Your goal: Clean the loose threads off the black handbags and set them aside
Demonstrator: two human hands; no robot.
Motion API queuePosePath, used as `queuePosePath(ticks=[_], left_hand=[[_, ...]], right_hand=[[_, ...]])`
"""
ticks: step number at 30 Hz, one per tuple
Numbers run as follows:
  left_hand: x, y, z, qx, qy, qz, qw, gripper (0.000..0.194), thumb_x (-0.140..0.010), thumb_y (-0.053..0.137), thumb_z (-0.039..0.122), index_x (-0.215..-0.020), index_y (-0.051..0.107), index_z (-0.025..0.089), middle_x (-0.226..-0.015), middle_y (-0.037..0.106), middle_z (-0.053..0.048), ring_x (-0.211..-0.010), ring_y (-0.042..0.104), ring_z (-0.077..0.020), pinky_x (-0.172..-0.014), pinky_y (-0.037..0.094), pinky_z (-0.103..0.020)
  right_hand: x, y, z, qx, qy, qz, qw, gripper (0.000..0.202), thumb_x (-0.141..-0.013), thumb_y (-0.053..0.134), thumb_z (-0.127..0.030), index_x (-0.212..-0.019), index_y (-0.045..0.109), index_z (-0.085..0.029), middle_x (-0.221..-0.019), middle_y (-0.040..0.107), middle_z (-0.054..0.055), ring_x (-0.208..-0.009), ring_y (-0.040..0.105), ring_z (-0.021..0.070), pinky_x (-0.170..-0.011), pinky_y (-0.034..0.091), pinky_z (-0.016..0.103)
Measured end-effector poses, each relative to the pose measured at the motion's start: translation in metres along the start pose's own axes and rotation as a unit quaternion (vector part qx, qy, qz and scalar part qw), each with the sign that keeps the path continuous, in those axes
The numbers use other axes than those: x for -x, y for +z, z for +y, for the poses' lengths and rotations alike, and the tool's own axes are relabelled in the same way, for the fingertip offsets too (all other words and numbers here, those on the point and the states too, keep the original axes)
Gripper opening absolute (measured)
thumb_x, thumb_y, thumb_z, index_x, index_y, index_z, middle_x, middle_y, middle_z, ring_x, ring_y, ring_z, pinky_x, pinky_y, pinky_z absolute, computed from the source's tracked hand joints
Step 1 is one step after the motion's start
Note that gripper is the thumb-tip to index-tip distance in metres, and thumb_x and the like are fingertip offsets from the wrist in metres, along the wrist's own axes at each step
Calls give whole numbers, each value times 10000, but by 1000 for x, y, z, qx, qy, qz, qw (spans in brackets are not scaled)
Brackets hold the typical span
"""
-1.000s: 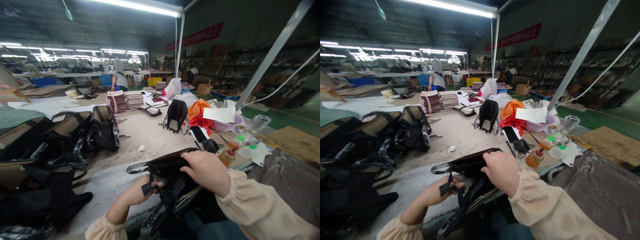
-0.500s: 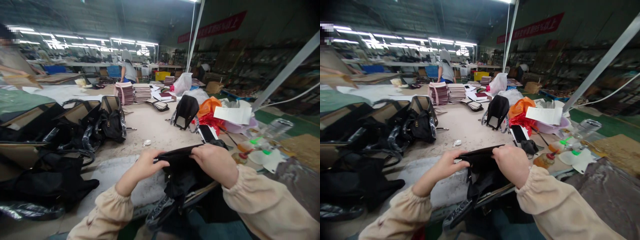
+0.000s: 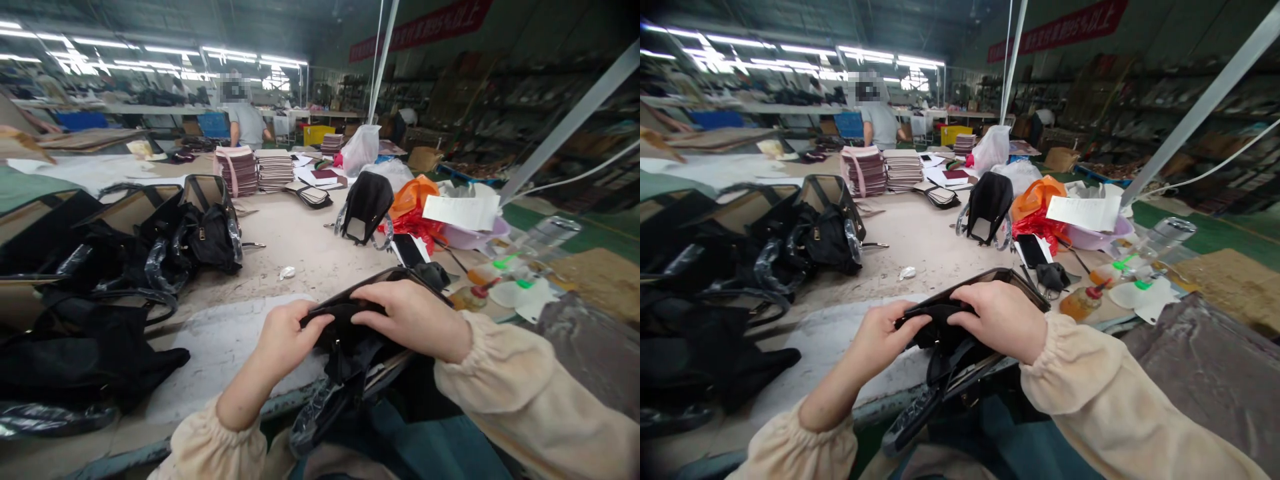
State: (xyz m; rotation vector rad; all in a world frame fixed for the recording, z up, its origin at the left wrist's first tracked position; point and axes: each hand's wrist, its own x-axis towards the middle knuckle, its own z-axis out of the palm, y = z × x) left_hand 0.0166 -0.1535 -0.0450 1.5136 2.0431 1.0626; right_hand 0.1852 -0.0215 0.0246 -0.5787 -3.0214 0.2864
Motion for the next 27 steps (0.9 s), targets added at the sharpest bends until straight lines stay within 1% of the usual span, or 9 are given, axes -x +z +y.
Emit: queuePosePath(ticks=[3, 8, 15, 17, 19, 21, 23, 25, 27], left_hand=[[-4, 2, 2, 6, 6, 16, 1000, 227, -843, 534, 365, -881, 699, 214, -813, 705, -5, -751, 620, -153, -646, 433, -221], [-9, 2, 4, 46, 28, 37, 998, 200, -839, 553, 315, -951, 691, 221, -865, 712, 14, -774, 628, -135, -691, 450, -211], [-9, 8, 3, 87, 13, 74, 993, 204, -816, 592, 319, -966, 703, 234, -895, 725, 20, -802, 647, -138, -749, 481, -217], [-9, 9, 2, 97, 2, 88, 991, 221, -800, 615, 324, -985, 692, 231, -907, 722, 19, -812, 648, -139, -759, 485, -221], [-9, 10, 2, 100, -9, 99, 990, 229, -786, 632, 324, -988, 684, 230, -898, 719, 21, -808, 646, -139, -752, 486, -223], [-8, 9, 2, 98, -9, 95, 991, 201, -783, 634, 313, -959, 690, 233, -869, 718, 27, -790, 644, -136, -730, 483, -220], [-8, 8, 3, 96, -1, 81, 992, 174, -789, 627, 296, -938, 696, 237, -853, 717, 33, -780, 641, -132, -715, 476, -216], [-8, 7, 2, 93, 5, 73, 993, 170, -791, 624, 279, -939, 696, 239, -848, 716, 37, -771, 639, -128, -702, 471, -211], [-8, 7, 2, 88, 6, 72, 993, 177, -787, 629, 282, -945, 695, 238, -836, 715, 37, -751, 637, -127, -692, 471, -211]], right_hand=[[-8, 5, -8, -16, -8, 18, 1000, 223, -895, 495, -364, -950, 677, -247, -910, 702, 13, -859, 628, 158, -743, 407, 244], [-15, 7, -8, -3, 12, 25, 1000, 295, -901, 477, -370, -719, 644, -210, -716, 673, 2, -667, 582, 121, -615, 354, 234], [-19, 7, -3, -9, 36, 15, 999, 342, -896, 478, -385, -642, 607, -196, -647, 640, 4, -614, 548, 112, -595, 341, 233], [-19, 7, -4, -14, 42, 19, 999, 308, -893, 486, -368, -675, 625, -201, -672, 649, 7, -634, 564, 121, -609, 357, 237], [-18, 7, -6, -25, 34, 43, 998, 211, -884, 510, -330, -782, 646, -205, -749, 665, 13, -700, 587, 134, -647, 384, 242], [-16, 8, -9, -44, -12, 69, 997, 144, -868, 543, -280, -950, 636, -206, -887, 671, 23, -813, 601, 144, -714, 410, 243], [-15, 10, -13, -57, -76, 79, 992, 216, -871, 543, -234, -1076, 605, -216, -996, 655, 30, -894, 597, 142, -760, 422, 237], [-14, 11, -17, -51, -120, 81, 988, 239, -892, 511, -213, -1111, 604, -233, -998, 651, 30, -885, 600, 133, -751, 428, 229], [-15, 13, -20, -36, -128, 88, 987, 222, -910, 482, -218, -1073, 633, -228, -928, 655, 32, -830, 604, 127, -713, 426, 223]])
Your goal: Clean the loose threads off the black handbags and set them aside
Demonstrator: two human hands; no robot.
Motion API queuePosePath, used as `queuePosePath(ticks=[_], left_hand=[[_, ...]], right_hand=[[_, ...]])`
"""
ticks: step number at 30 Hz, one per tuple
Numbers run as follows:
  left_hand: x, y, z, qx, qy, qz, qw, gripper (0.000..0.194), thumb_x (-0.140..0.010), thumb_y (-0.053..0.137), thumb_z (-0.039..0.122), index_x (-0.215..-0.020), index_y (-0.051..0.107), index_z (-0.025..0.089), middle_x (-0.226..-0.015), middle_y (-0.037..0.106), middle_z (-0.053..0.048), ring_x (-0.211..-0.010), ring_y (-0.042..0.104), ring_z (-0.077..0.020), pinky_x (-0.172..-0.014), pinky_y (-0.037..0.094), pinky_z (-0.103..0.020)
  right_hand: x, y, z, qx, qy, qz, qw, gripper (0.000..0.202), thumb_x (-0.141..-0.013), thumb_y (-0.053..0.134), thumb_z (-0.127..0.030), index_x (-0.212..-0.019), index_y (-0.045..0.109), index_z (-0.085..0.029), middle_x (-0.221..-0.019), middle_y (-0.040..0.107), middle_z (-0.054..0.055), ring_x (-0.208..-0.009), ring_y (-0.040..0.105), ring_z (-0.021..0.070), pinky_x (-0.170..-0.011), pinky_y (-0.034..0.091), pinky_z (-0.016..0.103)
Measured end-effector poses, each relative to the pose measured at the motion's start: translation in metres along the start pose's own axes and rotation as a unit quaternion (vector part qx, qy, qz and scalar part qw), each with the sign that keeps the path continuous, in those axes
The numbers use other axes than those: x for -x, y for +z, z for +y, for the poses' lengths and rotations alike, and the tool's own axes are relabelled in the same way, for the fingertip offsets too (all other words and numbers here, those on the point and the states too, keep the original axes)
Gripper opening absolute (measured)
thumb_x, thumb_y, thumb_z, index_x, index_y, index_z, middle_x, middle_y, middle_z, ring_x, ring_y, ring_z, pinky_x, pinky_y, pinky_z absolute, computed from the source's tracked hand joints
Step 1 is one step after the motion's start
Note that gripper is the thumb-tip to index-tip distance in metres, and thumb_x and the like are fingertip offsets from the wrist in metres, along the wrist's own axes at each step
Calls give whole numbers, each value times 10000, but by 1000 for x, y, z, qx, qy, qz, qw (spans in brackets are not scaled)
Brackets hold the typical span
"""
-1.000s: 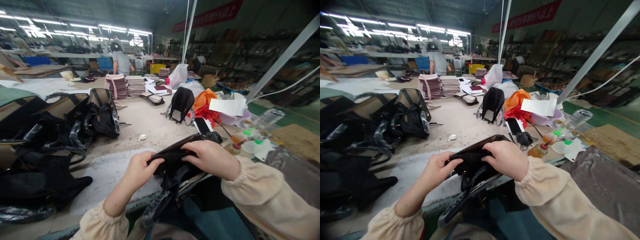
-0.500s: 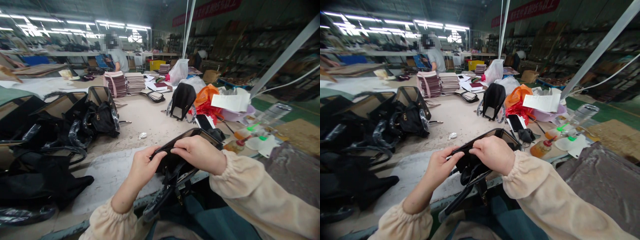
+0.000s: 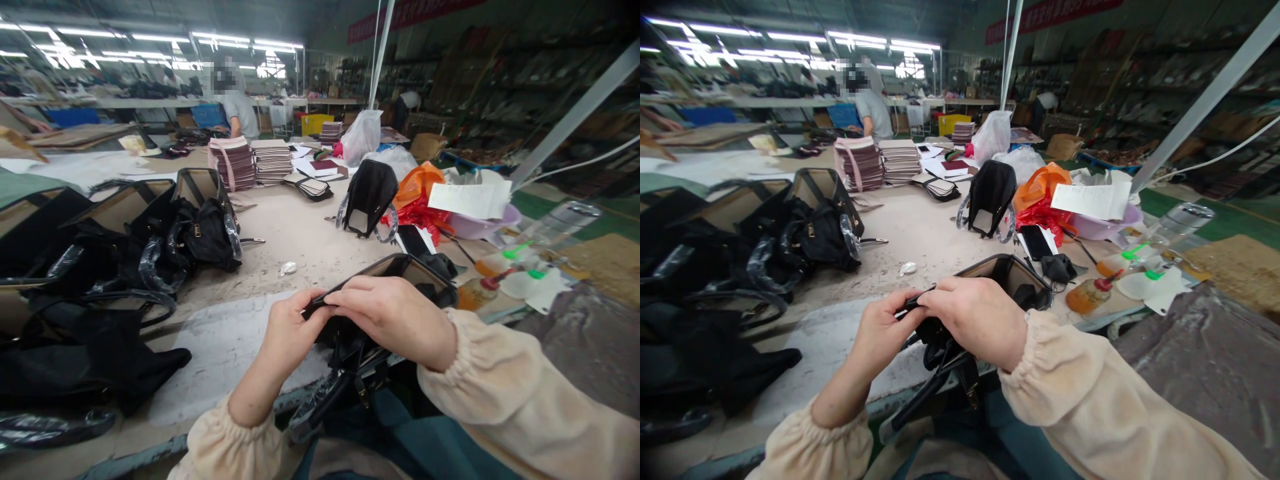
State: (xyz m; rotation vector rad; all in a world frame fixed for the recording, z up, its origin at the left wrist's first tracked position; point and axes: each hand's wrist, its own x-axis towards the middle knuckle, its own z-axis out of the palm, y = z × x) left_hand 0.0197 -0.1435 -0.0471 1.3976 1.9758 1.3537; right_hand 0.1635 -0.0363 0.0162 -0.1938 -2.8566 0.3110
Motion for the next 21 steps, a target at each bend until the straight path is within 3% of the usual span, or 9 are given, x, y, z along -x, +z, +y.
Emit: queuePosePath(ticks=[9, 15, 21], left_hand=[[2, 1, -1, -4, 13, 0, 1000, 207, -775, 629, 270, -967, 697, 227, -880, 723, 15, -787, 648, -153, -721, 492, -232], [2, 1, 0, 13, 13, 2, 1000, 222, -784, 626, 268, -993, 697, 242, -933, 724, 25, -831, 652, -148, -771, 497, -229], [2, 2, 0, 10, 9, 6, 1000, 223, -787, 612, 238, -991, 702, 227, -918, 727, 14, -811, 655, -150, -779, 507, -239]], right_hand=[[-6, 5, -4, 3, 56, 12, 998, 201, -899, 490, -250, -866, 679, -192, -816, 643, 27, -774, 588, 129, -699, 401, 235], [-9, 5, -9, -6, 120, 14, 993, 199, -896, 472, -243, -852, 654, -174, -847, 651, 43, -815, 592, 146, -753, 408, 255], [-9, 7, -10, -18, 131, 30, 991, 140, -868, 502, -227, -825, 628, -182, -834, 652, 29, -796, 591, 144, -737, 402, 253]])
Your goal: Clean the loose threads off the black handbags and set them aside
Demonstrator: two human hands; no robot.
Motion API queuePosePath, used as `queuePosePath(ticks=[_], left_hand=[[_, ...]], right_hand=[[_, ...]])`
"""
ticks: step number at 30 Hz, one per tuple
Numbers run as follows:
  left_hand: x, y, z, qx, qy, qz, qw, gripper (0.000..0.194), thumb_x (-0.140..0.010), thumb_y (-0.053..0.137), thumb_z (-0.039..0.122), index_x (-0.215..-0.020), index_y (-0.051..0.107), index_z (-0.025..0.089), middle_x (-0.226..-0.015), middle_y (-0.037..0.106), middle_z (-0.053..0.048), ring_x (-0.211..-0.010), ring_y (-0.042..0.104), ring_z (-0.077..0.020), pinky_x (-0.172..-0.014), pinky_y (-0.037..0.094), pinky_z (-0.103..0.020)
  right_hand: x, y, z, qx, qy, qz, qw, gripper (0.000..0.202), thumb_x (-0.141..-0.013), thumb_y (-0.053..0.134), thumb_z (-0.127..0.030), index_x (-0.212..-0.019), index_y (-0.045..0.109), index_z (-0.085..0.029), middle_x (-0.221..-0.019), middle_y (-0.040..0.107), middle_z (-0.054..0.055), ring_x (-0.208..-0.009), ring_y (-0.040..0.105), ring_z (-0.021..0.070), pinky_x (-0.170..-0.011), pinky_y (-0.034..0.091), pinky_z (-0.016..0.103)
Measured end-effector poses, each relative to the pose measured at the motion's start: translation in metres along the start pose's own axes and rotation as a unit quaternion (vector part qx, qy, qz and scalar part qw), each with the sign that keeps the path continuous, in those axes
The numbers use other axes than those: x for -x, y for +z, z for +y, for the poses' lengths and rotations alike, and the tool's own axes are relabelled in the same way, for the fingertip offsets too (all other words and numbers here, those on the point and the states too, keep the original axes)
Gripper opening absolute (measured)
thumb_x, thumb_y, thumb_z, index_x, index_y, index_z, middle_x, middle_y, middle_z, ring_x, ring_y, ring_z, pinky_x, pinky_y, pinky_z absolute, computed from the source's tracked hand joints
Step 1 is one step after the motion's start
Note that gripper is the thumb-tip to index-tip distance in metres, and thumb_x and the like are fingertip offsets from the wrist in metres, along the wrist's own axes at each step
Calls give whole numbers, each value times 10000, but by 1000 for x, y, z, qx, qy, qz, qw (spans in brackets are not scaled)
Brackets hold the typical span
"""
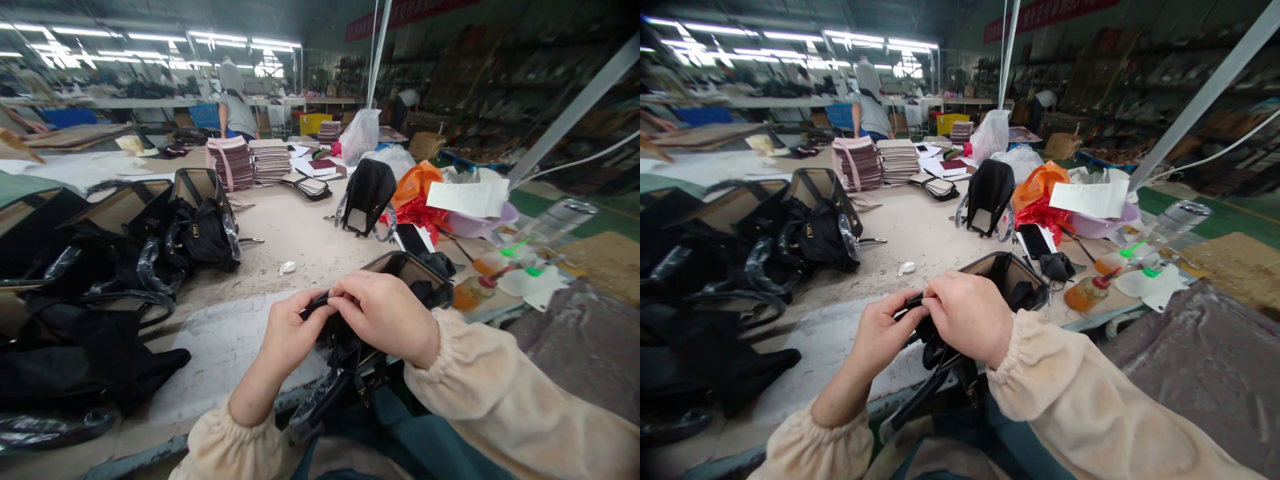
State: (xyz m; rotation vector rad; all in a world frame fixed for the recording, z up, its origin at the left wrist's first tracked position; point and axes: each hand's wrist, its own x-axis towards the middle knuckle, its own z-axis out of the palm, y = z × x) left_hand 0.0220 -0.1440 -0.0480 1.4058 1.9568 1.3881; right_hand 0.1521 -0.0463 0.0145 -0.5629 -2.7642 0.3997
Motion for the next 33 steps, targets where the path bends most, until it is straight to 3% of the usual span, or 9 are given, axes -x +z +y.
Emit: queuePosePath(ticks=[3, 6, 12, 19, 33], left_hand=[[1, 0, 0, 4, -1, -1, 1000, 218, -793, 607, 258, -987, 701, 219, -917, 726, 3, -816, 657, -158, -775, 511, -246], [1, 0, -1, 9, -10, 2, 1000, 210, -796, 608, 279, -972, 700, 212, -895, 727, 0, -802, 658, -159, -756, 514, -245], [1, -1, -2, 3, -3, -6, 1000, 209, -799, 594, 242, -976, 700, 213, -881, 726, 1, -782, 656, -155, -740, 518, -247], [0, -4, 0, 28, 5, 3, 1000, 228, -813, 589, 285, -983, 703, 182, -956, 726, -33, -858, 666, -170, -801, 527, -259], [-1, 2, 2, 7, 9, 56, 998, 180, -781, 638, 304, -912, 740, 233, -872, 742, -12, -782, 688, -177, -762, 562, -276]], right_hand=[[2, 0, 0, -4, 13, 17, 1000, 72, -832, 537, -212, -874, 589, -185, -801, 648, 11, -728, 581, 134, -662, 390, 242], [5, -2, 1, -18, 40, 23, 999, 158, -800, 569, -211, -954, 538, -189, -730, 629, -21, -652, 565, 122, -611, 380, 232], [5, -5, 3, 9, 7, -7, 1000, 198, -850, 551, -382, -826, 600, -192, -791, 634, 16, -719, 569, 137, -642, 381, 246], [-1, -4, 7, 31, 20, -40, 999, 259, -905, 472, -309, -803, 687, -207, -788, 655, 23, -758, 594, 132, -700, 390, 241], [-1, -2, 8, 67, 24, -18, 997, 269, -896, 477, -304, -722, 656, -203, -763, 658, 15, -732, 589, 138, -654, 374, 252]])
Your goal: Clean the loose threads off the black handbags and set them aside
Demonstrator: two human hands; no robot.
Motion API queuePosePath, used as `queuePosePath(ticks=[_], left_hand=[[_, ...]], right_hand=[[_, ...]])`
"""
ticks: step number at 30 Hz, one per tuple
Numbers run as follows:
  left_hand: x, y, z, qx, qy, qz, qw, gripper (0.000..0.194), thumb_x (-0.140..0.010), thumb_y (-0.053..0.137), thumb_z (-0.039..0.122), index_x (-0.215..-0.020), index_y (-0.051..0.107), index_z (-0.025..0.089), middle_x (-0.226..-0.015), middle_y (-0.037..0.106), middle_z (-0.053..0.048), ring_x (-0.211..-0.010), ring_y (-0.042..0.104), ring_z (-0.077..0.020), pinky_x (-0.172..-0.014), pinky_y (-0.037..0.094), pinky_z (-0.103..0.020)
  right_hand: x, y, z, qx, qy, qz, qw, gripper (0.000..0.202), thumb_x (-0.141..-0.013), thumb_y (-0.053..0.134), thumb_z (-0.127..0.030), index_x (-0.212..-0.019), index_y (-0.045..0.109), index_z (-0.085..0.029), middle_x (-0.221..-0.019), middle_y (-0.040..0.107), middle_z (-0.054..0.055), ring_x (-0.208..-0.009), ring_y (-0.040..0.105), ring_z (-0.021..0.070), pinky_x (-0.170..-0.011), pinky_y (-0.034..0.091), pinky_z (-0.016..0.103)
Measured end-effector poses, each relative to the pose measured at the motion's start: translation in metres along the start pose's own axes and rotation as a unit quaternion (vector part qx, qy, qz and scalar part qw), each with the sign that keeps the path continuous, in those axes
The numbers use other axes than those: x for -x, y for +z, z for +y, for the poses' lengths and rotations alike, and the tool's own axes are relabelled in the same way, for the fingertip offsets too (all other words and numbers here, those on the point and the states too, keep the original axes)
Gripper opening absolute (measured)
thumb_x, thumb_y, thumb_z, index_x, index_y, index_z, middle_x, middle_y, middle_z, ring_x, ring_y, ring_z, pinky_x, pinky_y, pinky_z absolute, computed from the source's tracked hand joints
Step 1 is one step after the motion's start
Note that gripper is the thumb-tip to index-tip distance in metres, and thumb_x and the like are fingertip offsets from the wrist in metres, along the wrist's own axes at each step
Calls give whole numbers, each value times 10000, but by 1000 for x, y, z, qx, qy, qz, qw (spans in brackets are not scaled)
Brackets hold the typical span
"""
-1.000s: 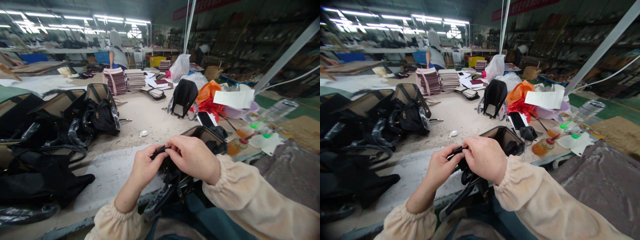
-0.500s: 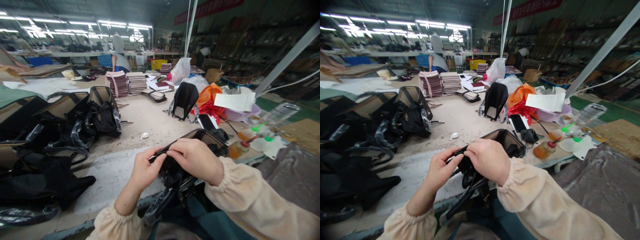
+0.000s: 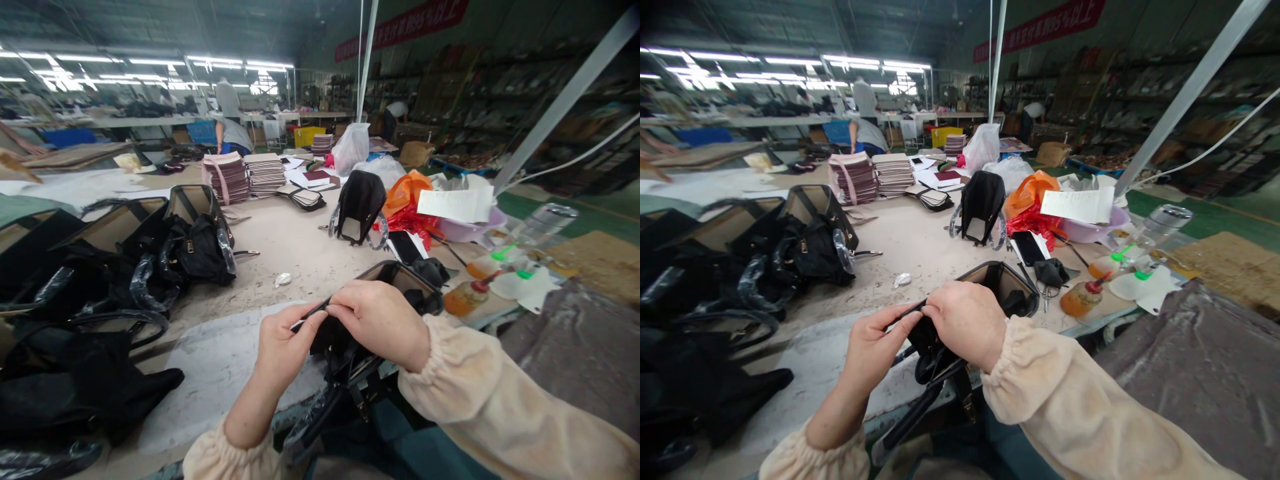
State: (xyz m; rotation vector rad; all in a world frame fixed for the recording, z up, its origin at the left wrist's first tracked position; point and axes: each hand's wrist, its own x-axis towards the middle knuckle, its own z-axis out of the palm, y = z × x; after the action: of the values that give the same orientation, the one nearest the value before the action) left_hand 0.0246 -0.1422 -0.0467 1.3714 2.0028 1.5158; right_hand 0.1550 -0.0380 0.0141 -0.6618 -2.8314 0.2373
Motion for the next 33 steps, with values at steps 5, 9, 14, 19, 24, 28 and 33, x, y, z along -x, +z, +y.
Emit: queuePosePath(ticks=[5, 9, 14, 19, 24, 28, 33], left_hand=[[-1, 1, 2, -3, -4, 2, 1000, 164, -780, 640, 283, -897, 740, 227, -856, 742, -8, -772, 686, -169, -754, 560, -264], [-1, 1, 1, -9, -8, -1, 1000, 165, -777, 644, 278, -906, 736, 231, -860, 741, 1, -777, 684, -164, -748, 558, -253], [-2, 0, 1, -16, -3, -1, 1000, 172, -777, 639, 274, -910, 737, 224, -863, 742, -2, -780, 685, -169, -742, 558, -253], [-4, 0, -3, -14, -19, 0, 1000, 175, -773, 644, 274, -916, 737, 235, -867, 742, 11, -784, 684, -160, -760, 555, -252], [-4, 0, -8, -3, -19, 7, 1000, 179, -772, 649, 282, -925, 737, 250, -858, 742, 20, -775, 684, -156, -780, 553, -257], [-3, 1, -8, 5, -4, 3, 1000, 176, -769, 652, 272, -921, 738, 250, -866, 743, 18, -775, 687, -157, -774, 556, -254], [-3, 2, -6, 5, 16, 8, 1000, 168, -765, 659, 258, -912, 740, 250, -867, 743, 15, -765, 689, -150, -745, 559, -235]], right_hand=[[0, 1, 1, 10, 1, 7, 1000, 261, -886, 486, -304, -704, 642, -203, -746, 651, 10, -714, 585, 141, -638, 369, 256], [0, 1, 1, 4, 5, 8, 1000, 250, -883, 485, -299, -721, 652, -206, -753, 657, 9, -720, 590, 141, -634, 367, 258], [3, 2, 0, -6, 10, 12, 1000, 238, -884, 487, -301, -724, 636, -207, -754, 648, 9, -723, 586, 138, -638, 360, 259], [9, 0, -2, -12, -16, 49, 999, 102, -873, 513, -245, -876, 610, -214, -788, 624, -7, -732, 567, 125, -628, 344, 249], [9, 1, -1, 7, -57, 53, 997, 198, -912, 451, -249, -924, 649, -255, -788, 619, -10, -741, 564, 122, -622, 332, 251], [5, 2, 2, 1, -57, 48, 997, 216, -907, 456, -241, -832, 658, -229, -756, 612, -9, -736, 561, 118, -627, 333, 246], [0, 1, 2, -47, -17, 31, 998, 202, -880, 490, -232, -793, 671, -205, -777, 636, 2, -746, 573, 113, -670, 365, 227]])
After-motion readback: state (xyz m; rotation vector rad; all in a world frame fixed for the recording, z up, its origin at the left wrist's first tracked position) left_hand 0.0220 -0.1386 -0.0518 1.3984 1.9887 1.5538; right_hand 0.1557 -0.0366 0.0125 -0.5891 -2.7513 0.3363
